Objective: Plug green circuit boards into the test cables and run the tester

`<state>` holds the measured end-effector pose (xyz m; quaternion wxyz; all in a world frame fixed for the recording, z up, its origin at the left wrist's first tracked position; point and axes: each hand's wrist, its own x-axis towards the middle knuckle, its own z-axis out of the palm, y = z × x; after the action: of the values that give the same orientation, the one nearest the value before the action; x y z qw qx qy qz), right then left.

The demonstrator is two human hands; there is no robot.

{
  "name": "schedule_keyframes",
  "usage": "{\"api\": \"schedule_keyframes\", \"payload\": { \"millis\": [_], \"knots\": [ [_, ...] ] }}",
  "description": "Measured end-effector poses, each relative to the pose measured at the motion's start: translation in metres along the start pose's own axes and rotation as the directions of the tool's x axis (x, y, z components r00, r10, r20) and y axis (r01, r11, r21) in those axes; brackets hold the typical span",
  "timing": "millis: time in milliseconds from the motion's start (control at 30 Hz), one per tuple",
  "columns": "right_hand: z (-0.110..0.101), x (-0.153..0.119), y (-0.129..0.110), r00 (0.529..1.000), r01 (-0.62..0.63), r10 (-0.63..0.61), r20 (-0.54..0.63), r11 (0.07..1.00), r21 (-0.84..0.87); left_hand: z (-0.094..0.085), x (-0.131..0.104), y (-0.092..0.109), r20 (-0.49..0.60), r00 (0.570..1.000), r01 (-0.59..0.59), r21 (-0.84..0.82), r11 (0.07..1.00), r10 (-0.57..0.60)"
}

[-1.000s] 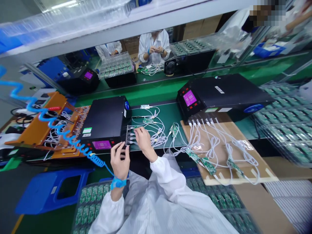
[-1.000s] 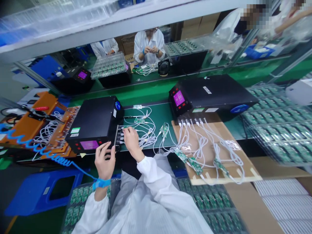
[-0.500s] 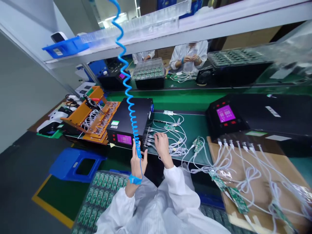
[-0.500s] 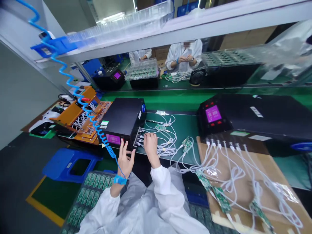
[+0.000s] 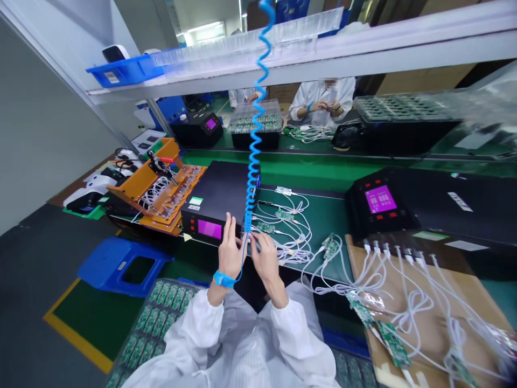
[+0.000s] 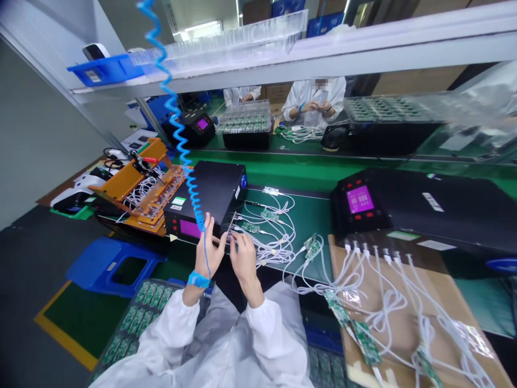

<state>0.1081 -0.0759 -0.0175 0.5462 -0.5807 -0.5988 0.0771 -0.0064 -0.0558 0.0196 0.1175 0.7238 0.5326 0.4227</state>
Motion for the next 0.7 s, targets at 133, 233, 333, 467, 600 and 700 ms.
{"api": "schedule_keyframes", "payload": {
  "millis": [133, 233, 333, 467, 600, 700],
  "knots": [
    [-0.001, -0.003, 0.004, 1.0, 0.004, -0.003, 0.008, 1.0, -0.009, 0.005, 0.011, 0.0, 0.033, 0.999, 0.006, 0.183, 0.983, -0.013],
    [-0.002, -0.003, 0.009, 0.999, 0.01, -0.01, 0.031, 1.0, -0.018, 0.005, 0.01, -0.001, 0.009, 1.0, -0.006, 0.226, 0.974, 0.004],
    [-0.003, -0.002, 0.012, 0.999, 0.019, -0.017, 0.05, 0.999, -0.042, 0.006, 0.007, -0.003, 0.003, 1.0, -0.015, 0.235, 0.972, 0.015],
    [-0.002, -0.002, 0.015, 0.996, 0.047, -0.042, 0.08, 0.997, -0.062, 0.008, 0.007, -0.005, -0.009, 1.0, -0.008, 0.195, 0.981, 0.01],
    [-0.003, -0.003, 0.018, 0.989, 0.086, -0.075, 0.129, 0.993, -0.082, 0.008, 0.008, -0.005, -0.029, 0.999, -0.011, 0.158, 0.987, 0.016],
    [-0.004, -0.005, 0.019, 0.983, 0.102, -0.089, 0.163, 0.992, -0.073, 0.008, 0.009, -0.004, -0.038, 0.999, -0.014, 0.176, 0.984, 0.021]
  ]
}}
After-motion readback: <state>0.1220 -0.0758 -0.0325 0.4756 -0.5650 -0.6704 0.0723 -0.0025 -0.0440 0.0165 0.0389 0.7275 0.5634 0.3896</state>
